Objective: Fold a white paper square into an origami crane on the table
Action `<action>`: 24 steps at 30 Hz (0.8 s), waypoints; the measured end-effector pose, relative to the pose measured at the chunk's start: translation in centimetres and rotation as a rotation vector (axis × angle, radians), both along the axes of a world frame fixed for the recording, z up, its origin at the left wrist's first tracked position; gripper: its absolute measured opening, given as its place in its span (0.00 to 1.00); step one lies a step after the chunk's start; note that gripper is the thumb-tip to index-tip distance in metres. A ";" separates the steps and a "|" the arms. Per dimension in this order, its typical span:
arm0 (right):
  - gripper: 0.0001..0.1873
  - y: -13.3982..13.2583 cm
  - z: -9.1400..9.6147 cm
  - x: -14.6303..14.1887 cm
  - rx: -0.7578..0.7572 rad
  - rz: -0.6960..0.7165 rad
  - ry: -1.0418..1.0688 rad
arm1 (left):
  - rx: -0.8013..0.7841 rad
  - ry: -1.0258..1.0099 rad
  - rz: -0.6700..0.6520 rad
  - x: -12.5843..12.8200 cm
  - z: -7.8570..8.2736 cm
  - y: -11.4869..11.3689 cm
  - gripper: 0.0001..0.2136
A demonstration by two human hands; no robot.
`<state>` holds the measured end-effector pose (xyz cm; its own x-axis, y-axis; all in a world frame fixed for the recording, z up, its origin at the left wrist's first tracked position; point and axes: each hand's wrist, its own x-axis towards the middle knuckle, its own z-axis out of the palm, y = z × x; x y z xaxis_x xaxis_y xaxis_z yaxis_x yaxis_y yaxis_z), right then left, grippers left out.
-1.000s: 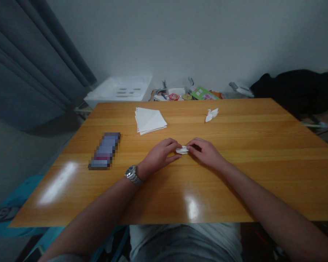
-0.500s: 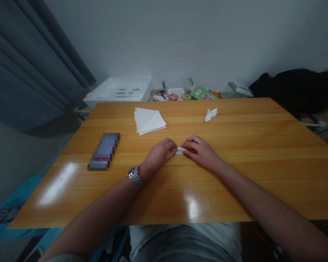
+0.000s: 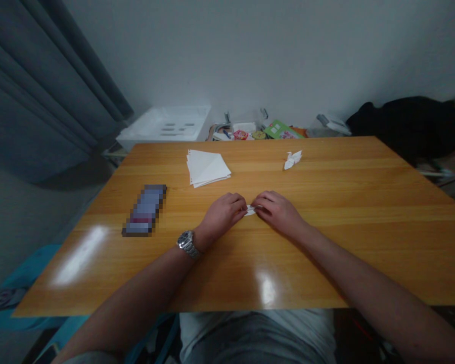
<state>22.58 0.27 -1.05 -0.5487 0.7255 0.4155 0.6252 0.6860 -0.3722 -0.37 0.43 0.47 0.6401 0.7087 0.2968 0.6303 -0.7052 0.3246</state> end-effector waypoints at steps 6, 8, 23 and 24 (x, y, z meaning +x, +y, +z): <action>0.09 0.2 0.1 0.6 0.035 -0.023 -0.032 | 0.055 0.082 -0.141 -0.3 0.2 -0.5 0.13; 0.09 0.4 0.1 0.9 0.044 -0.025 -0.049 | 0.072 0.121 -0.131 -0.3 0.1 -0.8 0.16; 0.16 0.2 -0.4 1.9 -0.056 -0.050 -0.066 | 0.038 0.125 -0.112 -0.3 0.3 -1.2 0.19; 0.16 0.3 -0.4 1.8 -0.056 -0.056 -0.048 | 0.035 0.128 -0.115 -0.3 0.2 -1.2 0.19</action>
<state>24.37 0.55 -1.49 -0.5250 0.7768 0.3477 0.6798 0.6286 -0.3780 -0.66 -0.76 0.72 0.7506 0.6190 0.2311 0.5792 -0.7847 0.2207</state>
